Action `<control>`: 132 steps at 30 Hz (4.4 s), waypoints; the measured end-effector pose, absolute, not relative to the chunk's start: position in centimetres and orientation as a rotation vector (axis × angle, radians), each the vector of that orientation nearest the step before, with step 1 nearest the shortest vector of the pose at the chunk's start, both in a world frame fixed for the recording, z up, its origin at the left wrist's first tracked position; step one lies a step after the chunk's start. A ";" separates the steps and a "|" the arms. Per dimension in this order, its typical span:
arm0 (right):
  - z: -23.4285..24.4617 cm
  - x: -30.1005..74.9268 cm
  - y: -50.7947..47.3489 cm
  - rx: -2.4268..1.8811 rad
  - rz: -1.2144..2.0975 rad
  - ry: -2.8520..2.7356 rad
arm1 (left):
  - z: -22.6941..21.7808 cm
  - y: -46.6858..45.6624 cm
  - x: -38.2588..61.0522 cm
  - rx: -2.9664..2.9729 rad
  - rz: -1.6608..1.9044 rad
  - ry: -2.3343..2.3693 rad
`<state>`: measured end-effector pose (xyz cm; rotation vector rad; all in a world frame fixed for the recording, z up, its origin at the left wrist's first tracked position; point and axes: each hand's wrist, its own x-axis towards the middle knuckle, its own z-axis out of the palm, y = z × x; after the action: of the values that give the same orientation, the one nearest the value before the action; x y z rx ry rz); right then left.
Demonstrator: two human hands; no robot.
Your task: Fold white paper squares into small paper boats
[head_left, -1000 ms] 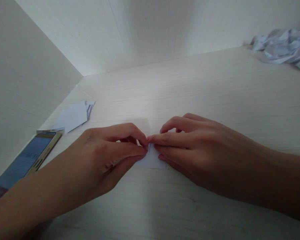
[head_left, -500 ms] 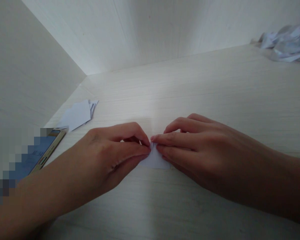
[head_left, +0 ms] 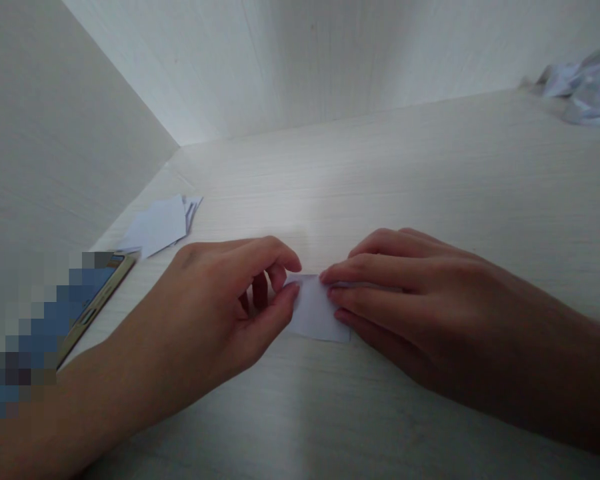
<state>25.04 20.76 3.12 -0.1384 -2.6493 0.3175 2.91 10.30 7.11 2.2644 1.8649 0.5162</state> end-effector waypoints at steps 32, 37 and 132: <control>3.4 24.9 21.3 -0.070 0.158 -2.747 | 7.0 10.0 2.2 2.602 0.450 1.620; 3.6 24.9 21.3 -0.077 0.205 -2.786 | 7.3 9.9 2.4 2.603 0.351 1.635; 3.9 25.5 20.1 -0.340 0.440 -2.704 | 3.7 0.8 9.1 2.539 0.489 1.888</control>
<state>25.49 20.09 3.87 -0.3396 -2.7037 0.4397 9.12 0.83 3.68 2.5386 1.8882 0.4891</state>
